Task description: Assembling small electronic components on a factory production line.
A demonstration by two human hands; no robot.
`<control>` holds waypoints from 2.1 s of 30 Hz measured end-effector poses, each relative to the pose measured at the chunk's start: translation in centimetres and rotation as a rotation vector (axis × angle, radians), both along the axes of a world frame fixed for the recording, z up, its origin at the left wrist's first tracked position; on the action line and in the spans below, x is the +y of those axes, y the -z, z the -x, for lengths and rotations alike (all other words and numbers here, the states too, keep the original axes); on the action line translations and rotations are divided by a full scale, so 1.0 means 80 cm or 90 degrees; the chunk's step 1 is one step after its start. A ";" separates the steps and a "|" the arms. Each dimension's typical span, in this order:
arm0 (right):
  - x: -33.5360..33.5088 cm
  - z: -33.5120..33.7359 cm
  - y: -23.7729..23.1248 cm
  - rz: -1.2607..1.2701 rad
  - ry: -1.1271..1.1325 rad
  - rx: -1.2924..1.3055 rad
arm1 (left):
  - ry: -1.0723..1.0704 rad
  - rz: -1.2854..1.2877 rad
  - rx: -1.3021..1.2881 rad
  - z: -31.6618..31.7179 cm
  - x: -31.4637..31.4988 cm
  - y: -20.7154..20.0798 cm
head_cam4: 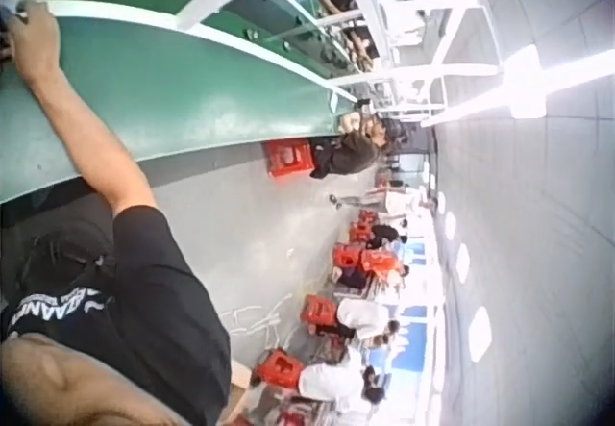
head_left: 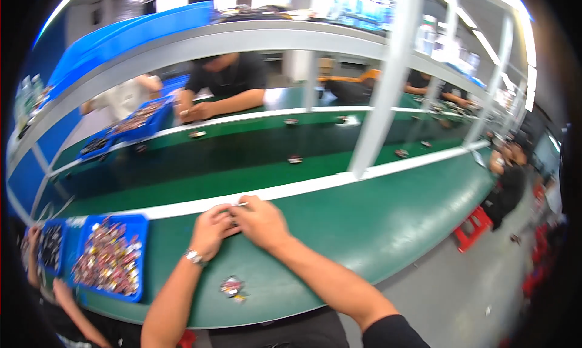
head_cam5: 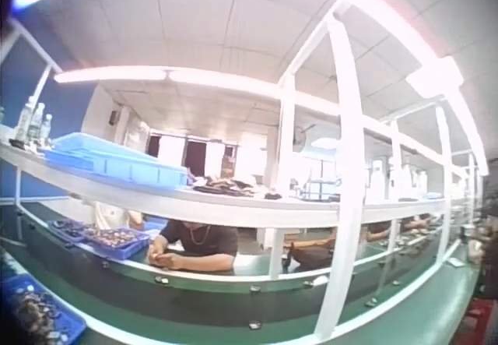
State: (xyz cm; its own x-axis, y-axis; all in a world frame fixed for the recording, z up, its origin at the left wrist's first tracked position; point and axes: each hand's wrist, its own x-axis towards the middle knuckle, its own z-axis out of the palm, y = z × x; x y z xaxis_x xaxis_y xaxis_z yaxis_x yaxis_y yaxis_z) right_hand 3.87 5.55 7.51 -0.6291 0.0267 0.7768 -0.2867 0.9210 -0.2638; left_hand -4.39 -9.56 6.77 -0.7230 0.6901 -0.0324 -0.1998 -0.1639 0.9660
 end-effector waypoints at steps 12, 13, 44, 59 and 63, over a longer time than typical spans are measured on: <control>0.000 0.009 0.006 -0.130 -0.015 -0.019 | 0.037 -0.108 -0.026 0.002 -0.008 0.024; 0.004 0.009 0.003 -0.120 -0.036 -0.006 | 0.028 -0.066 -0.033 0.001 -0.002 0.020; 0.025 0.009 -0.012 -0.002 -0.157 -0.140 | 0.031 0.041 0.020 -0.009 -0.002 -0.010; 0.024 0.000 -0.021 0.057 -0.141 -0.195 | 0.049 0.027 0.000 -0.002 -0.004 -0.011; 0.024 0.004 -0.011 0.071 -0.148 -0.160 | 0.063 0.010 0.017 -0.002 -0.006 -0.008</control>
State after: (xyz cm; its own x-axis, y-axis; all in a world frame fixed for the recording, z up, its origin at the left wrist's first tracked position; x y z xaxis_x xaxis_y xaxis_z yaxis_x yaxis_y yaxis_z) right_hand 3.56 7.46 8.38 -0.7998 -0.0635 0.5969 -0.3980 0.8005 -0.4482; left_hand -4.25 -10.08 7.41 -0.6524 0.7575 -0.0260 -0.1887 -0.1292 0.9735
